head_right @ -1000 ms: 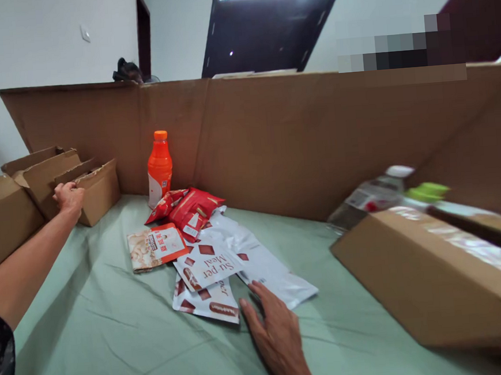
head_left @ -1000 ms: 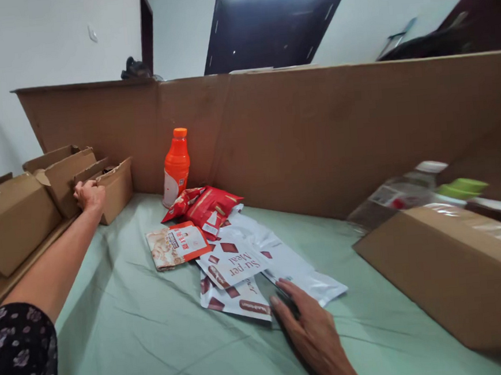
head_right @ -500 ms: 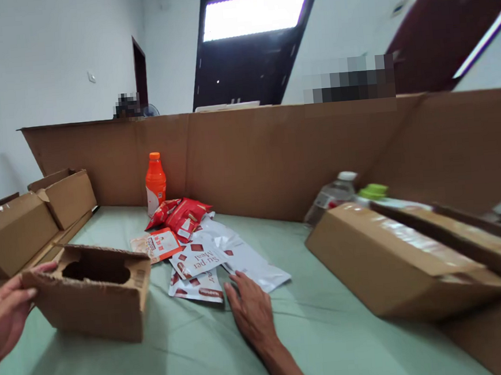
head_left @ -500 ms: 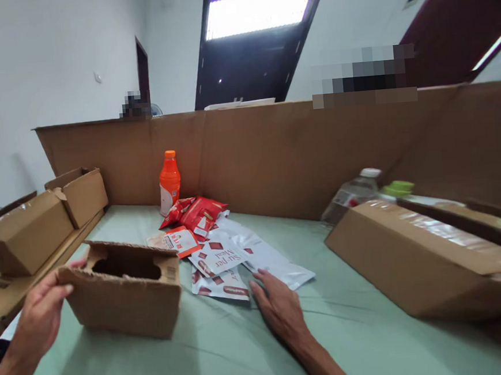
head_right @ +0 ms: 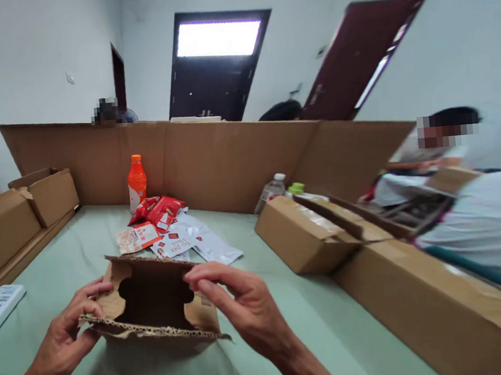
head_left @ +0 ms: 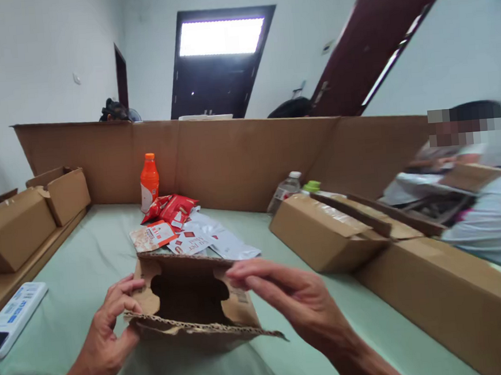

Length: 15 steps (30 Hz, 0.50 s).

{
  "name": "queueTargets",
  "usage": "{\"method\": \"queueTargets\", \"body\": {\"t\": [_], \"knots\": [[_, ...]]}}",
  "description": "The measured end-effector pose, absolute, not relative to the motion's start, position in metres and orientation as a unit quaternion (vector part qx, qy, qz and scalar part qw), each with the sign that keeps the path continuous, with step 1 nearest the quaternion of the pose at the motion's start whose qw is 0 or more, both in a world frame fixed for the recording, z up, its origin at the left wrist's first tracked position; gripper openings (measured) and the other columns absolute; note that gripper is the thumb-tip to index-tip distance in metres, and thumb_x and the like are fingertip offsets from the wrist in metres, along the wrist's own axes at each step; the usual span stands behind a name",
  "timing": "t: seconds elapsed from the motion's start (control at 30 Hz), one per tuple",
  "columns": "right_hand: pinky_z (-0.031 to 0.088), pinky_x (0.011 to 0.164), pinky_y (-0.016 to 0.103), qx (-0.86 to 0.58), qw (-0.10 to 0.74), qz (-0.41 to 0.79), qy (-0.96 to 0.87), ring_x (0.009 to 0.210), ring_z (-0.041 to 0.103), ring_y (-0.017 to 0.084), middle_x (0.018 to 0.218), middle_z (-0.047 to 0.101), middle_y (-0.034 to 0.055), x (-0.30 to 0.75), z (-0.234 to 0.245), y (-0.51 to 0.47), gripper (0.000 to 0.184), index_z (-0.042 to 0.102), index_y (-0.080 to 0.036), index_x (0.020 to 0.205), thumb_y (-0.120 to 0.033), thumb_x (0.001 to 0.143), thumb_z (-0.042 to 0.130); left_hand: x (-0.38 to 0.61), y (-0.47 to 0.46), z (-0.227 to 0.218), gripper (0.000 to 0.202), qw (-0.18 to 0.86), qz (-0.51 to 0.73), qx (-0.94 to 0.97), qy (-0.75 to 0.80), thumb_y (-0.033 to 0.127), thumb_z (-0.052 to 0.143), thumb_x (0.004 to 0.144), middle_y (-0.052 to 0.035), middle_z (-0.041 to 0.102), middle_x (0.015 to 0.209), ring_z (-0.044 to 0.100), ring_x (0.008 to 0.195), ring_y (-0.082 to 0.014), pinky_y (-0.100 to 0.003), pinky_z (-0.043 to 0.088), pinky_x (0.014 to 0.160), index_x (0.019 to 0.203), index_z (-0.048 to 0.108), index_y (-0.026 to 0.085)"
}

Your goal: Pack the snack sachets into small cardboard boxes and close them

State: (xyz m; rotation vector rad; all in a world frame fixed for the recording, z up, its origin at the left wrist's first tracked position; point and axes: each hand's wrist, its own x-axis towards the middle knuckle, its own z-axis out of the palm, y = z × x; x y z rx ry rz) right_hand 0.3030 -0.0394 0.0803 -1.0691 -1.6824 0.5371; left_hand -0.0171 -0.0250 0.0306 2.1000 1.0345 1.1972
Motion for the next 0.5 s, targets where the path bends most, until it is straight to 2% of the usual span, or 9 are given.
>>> {"method": "queueTargets", "body": {"t": [0.1,0.2,0.27,0.3,0.4,0.5], "knots": [[0.057,0.079,0.029,-0.440,0.373,0.219,-0.787,0.087,0.073,0.019,0.096,0.079,0.0049,0.277,0.108,-0.041,0.023,0.077,-0.022,0.097,-0.029,0.096,0.055,-0.017,-0.023,0.023,0.012,0.184,0.444,0.805,0.349,0.020,0.057,0.092,-0.0091,0.066,0.134,0.049,0.139,-0.0315,-0.053,0.049,0.106,0.086,0.065,0.025],[0.054,0.088,0.028,-0.434,0.133,0.184,-0.872,0.100,0.073,0.018,0.111,0.079,0.0015,0.254,0.119,-0.026,0.026,0.076,-0.025,0.109,-0.020,0.093,0.057,-0.020,-0.023,0.017,0.009,0.106,0.449,0.827,0.322,0.020,0.060,0.091,-0.0093,0.064,0.135,0.047,0.139,-0.0327,-0.051,0.050,0.103,0.092,0.067,0.026],[0.053,0.085,0.029,-0.437,-0.012,0.120,-0.891,0.100,0.073,0.021,0.108,0.079,0.0029,0.242,0.123,-0.020,0.024,0.077,-0.024,0.109,-0.020,0.091,0.062,-0.021,-0.025,0.014,0.011,0.066,0.446,0.834,0.316,0.019,0.062,0.090,-0.0091,0.063,0.134,0.046,0.139,-0.0334,-0.050,0.049,0.104,0.096,0.068,0.027],[0.053,0.082,0.030,-0.446,-0.052,0.085,-0.890,0.098,0.074,0.024,0.103,0.080,0.0055,0.239,0.124,-0.020,0.022,0.077,-0.022,0.106,-0.019,0.090,0.063,-0.021,-0.027,0.013,0.013,0.052,0.449,0.834,0.317,0.019,0.062,0.090,-0.0089,0.064,0.132,0.047,0.138,-0.0335,-0.049,0.049,0.104,0.098,0.068,0.027],[0.051,0.076,0.035,-0.490,-0.062,0.008,-0.870,0.090,0.074,0.029,0.096,0.078,0.0132,0.242,0.126,-0.030,0.019,0.076,-0.016,0.101,-0.016,0.088,0.061,-0.019,-0.031,0.011,0.016,0.046,0.465,0.823,0.323,0.017,0.058,0.091,-0.0085,0.069,0.118,0.055,0.129,-0.0319,-0.047,0.051,0.102,0.098,0.068,0.027],[0.052,0.076,0.036,-0.526,-0.028,-0.052,-0.848,0.089,0.073,0.029,0.102,0.075,0.0129,0.264,0.122,-0.046,0.022,0.072,-0.017,0.107,-0.021,0.088,0.063,-0.018,-0.034,0.017,0.017,0.056,0.474,0.821,0.315,0.016,0.058,0.089,-0.0080,0.071,0.107,0.063,0.117,-0.0287,-0.042,0.055,0.097,0.096,0.069,0.026]]}}
